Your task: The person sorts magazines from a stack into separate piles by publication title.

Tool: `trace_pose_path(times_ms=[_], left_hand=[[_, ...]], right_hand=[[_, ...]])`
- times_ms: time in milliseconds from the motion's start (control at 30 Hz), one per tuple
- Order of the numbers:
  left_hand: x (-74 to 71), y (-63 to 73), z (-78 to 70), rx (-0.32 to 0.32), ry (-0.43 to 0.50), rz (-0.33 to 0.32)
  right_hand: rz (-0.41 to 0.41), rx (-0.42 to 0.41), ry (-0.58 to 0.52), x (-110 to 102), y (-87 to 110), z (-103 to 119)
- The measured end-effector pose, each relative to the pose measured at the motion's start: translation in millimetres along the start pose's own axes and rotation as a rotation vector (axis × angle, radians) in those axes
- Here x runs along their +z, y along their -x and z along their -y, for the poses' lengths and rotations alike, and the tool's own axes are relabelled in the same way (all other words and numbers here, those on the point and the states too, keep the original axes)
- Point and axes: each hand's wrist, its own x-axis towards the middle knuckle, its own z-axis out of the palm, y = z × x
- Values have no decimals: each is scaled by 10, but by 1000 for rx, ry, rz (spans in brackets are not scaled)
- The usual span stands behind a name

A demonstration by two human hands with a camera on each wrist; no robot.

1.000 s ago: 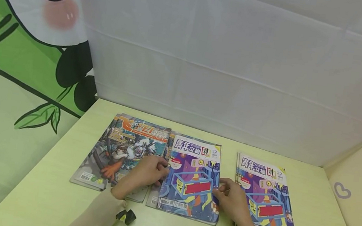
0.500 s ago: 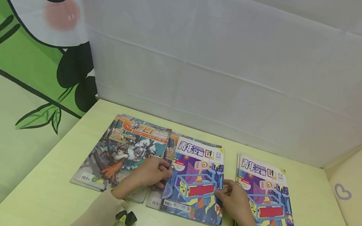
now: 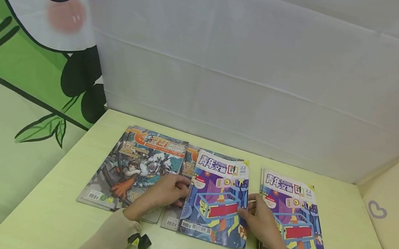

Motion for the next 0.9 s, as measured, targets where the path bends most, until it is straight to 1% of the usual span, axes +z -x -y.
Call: trace_pose_path(times_ms=[33, 67, 200, 333, 467, 567, 767, 900], left_hand=[[0, 0, 0, 1, 3, -3], [2, 0, 0, 0, 6, -6], [19, -8, -3, -4, 21, -11], [59, -28, 4, -10, 42, -6], [97, -44, 19, -26, 52, -25], [116, -50, 32, -26, 48, -33], [124, -45, 56, 5, 35, -32], [115, -45, 51, 13, 48, -25]], right_hand=[[11, 0, -12, -11, 11, 17], [22, 21, -30, -26, 30, 65], [54, 40, -72, -49, 50, 111], [64, 53, -100, -52, 49, 110], [65, 64, -125, -49, 46, 104], [67, 59, -142, -50, 50, 110], [80, 42, -166, -62, 56, 104], [89, 37, -184, -84, 56, 100]])
